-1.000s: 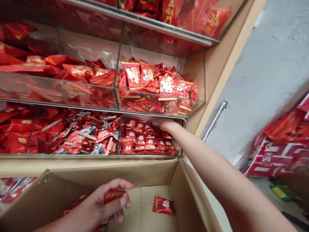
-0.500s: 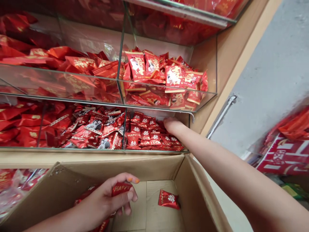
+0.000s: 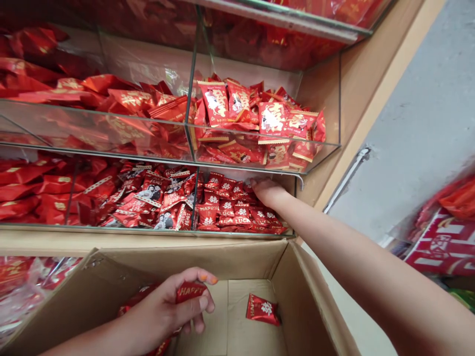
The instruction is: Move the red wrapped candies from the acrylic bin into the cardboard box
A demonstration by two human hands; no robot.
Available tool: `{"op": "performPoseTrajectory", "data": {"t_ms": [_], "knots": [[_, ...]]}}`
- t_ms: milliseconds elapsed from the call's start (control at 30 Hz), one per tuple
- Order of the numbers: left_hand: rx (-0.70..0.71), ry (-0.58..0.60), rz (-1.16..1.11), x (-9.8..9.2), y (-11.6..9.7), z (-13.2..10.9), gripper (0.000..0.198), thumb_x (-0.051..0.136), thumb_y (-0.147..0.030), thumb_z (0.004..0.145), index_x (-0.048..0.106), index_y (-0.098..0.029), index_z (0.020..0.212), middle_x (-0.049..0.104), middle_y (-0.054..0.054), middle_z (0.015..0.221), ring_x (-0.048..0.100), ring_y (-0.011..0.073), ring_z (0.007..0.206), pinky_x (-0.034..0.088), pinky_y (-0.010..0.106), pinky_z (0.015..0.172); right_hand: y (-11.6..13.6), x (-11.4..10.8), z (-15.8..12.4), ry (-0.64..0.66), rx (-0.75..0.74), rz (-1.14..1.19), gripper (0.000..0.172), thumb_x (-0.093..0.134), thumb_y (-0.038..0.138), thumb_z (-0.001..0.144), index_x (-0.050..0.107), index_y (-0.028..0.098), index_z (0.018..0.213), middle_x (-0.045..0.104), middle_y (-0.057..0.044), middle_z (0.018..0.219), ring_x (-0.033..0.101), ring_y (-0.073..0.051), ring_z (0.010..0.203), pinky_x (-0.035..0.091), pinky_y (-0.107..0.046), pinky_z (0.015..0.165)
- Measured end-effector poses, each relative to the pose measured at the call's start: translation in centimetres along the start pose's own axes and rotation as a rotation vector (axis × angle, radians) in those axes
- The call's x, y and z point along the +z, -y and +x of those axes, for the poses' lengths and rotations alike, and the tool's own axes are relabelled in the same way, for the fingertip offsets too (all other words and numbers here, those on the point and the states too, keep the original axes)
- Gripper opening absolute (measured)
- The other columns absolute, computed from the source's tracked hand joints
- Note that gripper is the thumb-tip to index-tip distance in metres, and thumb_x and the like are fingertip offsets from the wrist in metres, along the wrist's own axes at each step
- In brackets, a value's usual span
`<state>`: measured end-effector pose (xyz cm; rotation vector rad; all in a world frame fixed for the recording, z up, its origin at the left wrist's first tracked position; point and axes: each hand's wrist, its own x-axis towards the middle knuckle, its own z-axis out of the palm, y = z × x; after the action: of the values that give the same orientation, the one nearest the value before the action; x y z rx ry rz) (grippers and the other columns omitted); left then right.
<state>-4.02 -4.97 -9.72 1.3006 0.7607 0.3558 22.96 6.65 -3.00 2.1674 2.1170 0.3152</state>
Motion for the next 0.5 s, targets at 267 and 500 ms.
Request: {"op": "performPoseTrajectory", "data": {"t_ms": [267, 500], "knots": [[0.009, 0.004, -0.003, -0.1, 0.3, 0.0, 0.029, 0.053, -0.031, 0.074, 0.041, -0.016, 0.097, 0.056, -0.001, 0.078, 0.053, 0.0067, 0.057, 0.030, 0.020, 0.050, 0.0, -1.7, -0.3, 0.126, 0.010, -0.060, 0.075, 0.068, 0.017, 0.055, 0.039, 0.013, 0.125, 0.051, -0.013, 0.117, 0.052, -0.023, 0.100, 0.040, -0.023, 0.077], [-0.001, -0.018, -0.001, 0.0, 0.2, 0.0, 0.030, 0.052, -0.030, 0.074, 0.041, -0.016, 0.098, 0.056, 0.000, 0.078, 0.053, 0.0073, 0.057, 0.033, 0.021, 0.052, 1.1, -2.9, -1.3, 0.028, -0.166, -0.016, 0.043, 0.058, 0.024, 0.068, 0.054, 0.016, 0.110, 0.057, -0.011, 0.109, 0.053, -0.023, 0.098, 0.039, -0.026, 0.078]]}}
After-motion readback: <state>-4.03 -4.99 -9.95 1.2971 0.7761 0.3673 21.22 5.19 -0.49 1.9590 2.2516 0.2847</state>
